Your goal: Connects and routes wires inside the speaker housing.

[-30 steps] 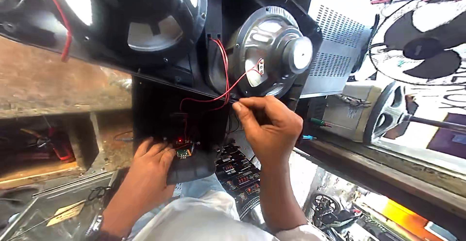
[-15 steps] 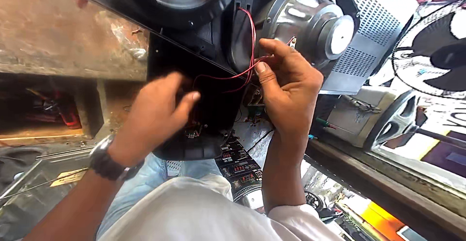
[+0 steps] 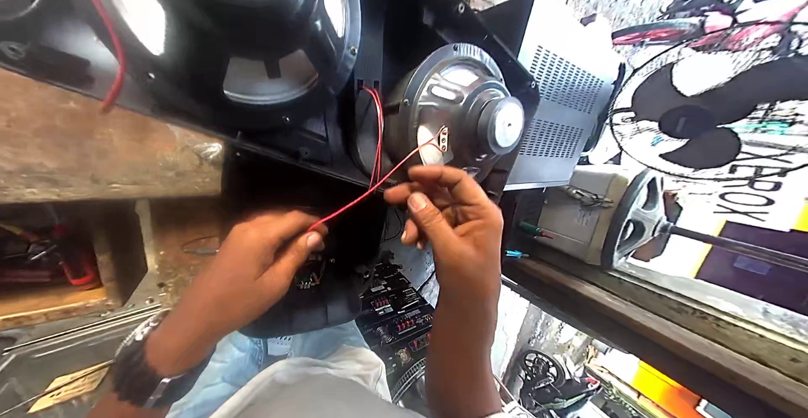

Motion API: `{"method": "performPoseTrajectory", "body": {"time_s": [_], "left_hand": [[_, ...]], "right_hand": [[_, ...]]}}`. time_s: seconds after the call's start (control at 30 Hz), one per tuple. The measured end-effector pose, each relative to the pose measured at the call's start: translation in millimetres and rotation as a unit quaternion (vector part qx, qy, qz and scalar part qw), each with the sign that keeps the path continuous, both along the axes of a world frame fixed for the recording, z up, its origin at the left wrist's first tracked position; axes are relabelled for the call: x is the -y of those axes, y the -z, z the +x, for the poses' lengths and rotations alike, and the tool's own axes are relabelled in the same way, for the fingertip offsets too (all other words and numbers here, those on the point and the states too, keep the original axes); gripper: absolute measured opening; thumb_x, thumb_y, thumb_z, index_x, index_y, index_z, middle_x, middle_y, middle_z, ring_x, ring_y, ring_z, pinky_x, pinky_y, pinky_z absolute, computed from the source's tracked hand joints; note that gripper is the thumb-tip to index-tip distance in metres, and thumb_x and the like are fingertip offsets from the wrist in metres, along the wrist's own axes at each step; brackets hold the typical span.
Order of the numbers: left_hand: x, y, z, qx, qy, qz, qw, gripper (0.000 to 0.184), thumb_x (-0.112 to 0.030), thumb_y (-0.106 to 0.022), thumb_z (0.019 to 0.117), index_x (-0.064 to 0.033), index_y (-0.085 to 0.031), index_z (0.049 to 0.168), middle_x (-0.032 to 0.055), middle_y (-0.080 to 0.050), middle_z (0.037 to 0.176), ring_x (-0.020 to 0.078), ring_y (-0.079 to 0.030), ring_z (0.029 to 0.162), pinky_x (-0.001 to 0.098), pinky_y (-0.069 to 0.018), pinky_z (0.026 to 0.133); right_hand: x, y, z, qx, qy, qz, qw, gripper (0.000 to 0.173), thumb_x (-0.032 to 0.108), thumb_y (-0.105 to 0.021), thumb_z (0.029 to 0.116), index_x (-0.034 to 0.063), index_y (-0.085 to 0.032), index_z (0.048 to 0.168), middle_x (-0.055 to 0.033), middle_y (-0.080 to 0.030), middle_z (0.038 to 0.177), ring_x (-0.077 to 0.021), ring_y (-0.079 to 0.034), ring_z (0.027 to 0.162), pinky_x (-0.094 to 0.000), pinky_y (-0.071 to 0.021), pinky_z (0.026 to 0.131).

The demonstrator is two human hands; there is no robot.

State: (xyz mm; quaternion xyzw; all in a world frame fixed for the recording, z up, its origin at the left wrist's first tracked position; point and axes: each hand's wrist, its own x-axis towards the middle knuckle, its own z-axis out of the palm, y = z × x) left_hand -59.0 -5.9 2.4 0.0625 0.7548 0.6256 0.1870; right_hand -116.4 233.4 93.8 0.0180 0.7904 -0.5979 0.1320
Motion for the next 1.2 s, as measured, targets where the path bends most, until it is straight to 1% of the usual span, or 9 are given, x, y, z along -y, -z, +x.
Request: {"method": "performPoseTrajectory", "body": {"time_s": [0.13,0.3,0.43,0.53,0.7,0.8,0.9,1.07,1.2], "left_hand": [[-4.1,10.9,7.0,-0.033,0.048,0.03,0.998,0.032,-0.035,-0.046,0.108,-0.0219,-0.075,0.115,-0.0105,-0.071,0.111,0.0032,-0.063,0.109,0.0303,-0.0511,0.098],[-19.0,12.0,5.7,-0.087,0.084,-0.037,0.992,0.029,-0.032,-0.049,0.1066,-0.0217,-0.076,0.111,-0.0101,-0.072,0.088,0.0034,-0.065,0.087,0.0306,-0.0523,0.086],[-25.0,6.3,2.1,-0.125,0.074,-0.142,0.979,0.03,-0.035,-0.05,0.106,-0.0181,-0.075,0.103,-0.0036,-0.07,0.079,0.0133,-0.068,0.079,0.0401,-0.057,0.078],[-15.1,-15.1,0.6,-0.126,-0.042,-0.228,0.965,0.034,-0.037,-0.052,0.1053,-0.0134,-0.075,0.1,0.0001,-0.073,0.087,0.0175,-0.068,0.089,0.042,-0.0532,0.086],[26.5,-42.3,-7.7,-0.148,-0.352,-0.258,0.887,0.023,-0.022,-0.068,0.0955,-0.0079,-0.063,0.078,-0.0012,-0.058,0.071,0.0068,-0.057,0.062,0.0245,-0.0495,0.055],[50.8,-34.6,-15.6,-0.122,-0.395,-0.297,0.861,0.027,-0.023,-0.072,0.0924,-0.0017,-0.06,0.104,0.0095,-0.063,0.093,0.0159,-0.064,0.081,0.0326,-0.056,0.069],[65.6,-16.4,-31.0,-0.022,-0.381,-0.254,0.889,0.044,-0.025,-0.075,0.089,-0.0055,-0.062,0.126,0.0152,-0.062,0.127,0.0255,-0.064,0.111,0.0457,-0.0572,0.085],[61.5,13.4,-38.8,0.007,-0.42,-0.008,0.907,0.04,-0.007,-0.077,0.0892,-0.0146,-0.064,0.126,0.0053,-0.056,0.135,0.0162,-0.064,0.105,0.0332,-0.0585,0.077],[71.8,19.8,-22.1,-0.073,-0.383,-0.117,0.914,0.016,-0.014,-0.07,0.0969,-0.0066,-0.068,0.112,0.0101,-0.054,0.14,0.0163,-0.063,0.113,0.0322,-0.059,0.086]], "right_hand": [[8.4,3.3,32.9,0.042,0.014,0.014,0.999,0.02,0.0,-0.059,0.0996,0.0007,-0.062,0.119,-0.013,-0.076,0.094,-0.0125,-0.066,0.058,-0.024,-0.0557,0.05],[23.2,34.1,51.9,0.077,0.06,0.057,0.994,0.018,0.013,-0.064,0.1012,-0.0008,-0.066,0.113,-0.0085,-0.071,0.079,-0.0096,-0.059,0.052,-0.0216,-0.0504,0.046],[26.8,53.0,52.9,0.011,0.059,0.05,0.997,0.009,0.009,-0.069,0.0971,0.0016,-0.074,0.098,-0.0055,-0.072,0.083,-0.0084,-0.062,0.061,-0.0216,-0.0528,0.052],[29.3,56.9,48.7,-0.006,0.062,0.055,0.997,0.009,0.01,-0.069,0.0967,0.0019,-0.073,0.096,-0.0027,-0.071,0.08,-0.0062,-0.062,0.061,-0.0206,-0.0531,0.053],[29.6,64.6,48.2,-0.008,0.05,0.049,0.998,0.012,0.012,-0.068,0.0976,0.0023,-0.072,0.094,0.001,-0.069,0.077,-0.0023,-0.06,0.058,-0.0163,-0.0505,0.05],[27.5,65.8,48.3,-0.015,0.043,0.045,0.998,0.011,0.013,-0.068,0.0971,0.0031,-0.073,0.095,0.0011,-0.07,0.077,-0.0027,-0.06,0.058,-0.0163,-0.0503,0.05],[27.7,62.0,46.7,-0.017,0.041,0.049,0.998,0.011,0.014,-0.068,0.0964,0.0043,-0.074,0.096,0.0009,-0.071,0.079,-0.0032,-0.062,0.059,-0.0166,-0.0516,0.05],[25.7,57.8,49.6,-0.015,0.016,0.069,0.997,0.017,0.017,-0.067,0.0969,0.0034,-0.073,0.105,0.0001,-0.072,0.083,-0.0042,-0.064,0.062,-0.0181,-0.0533,0.051],[17.6,50.7,62.7,0.013,-0.051,0.211,0.976,0.032,0.034,-0.065,0.0973,0.0088,-0.073,0.116,0.0081,-0.067,0.073,0.0002,-0.057,0.057,-0.0187,-0.0504,0.051]]}}
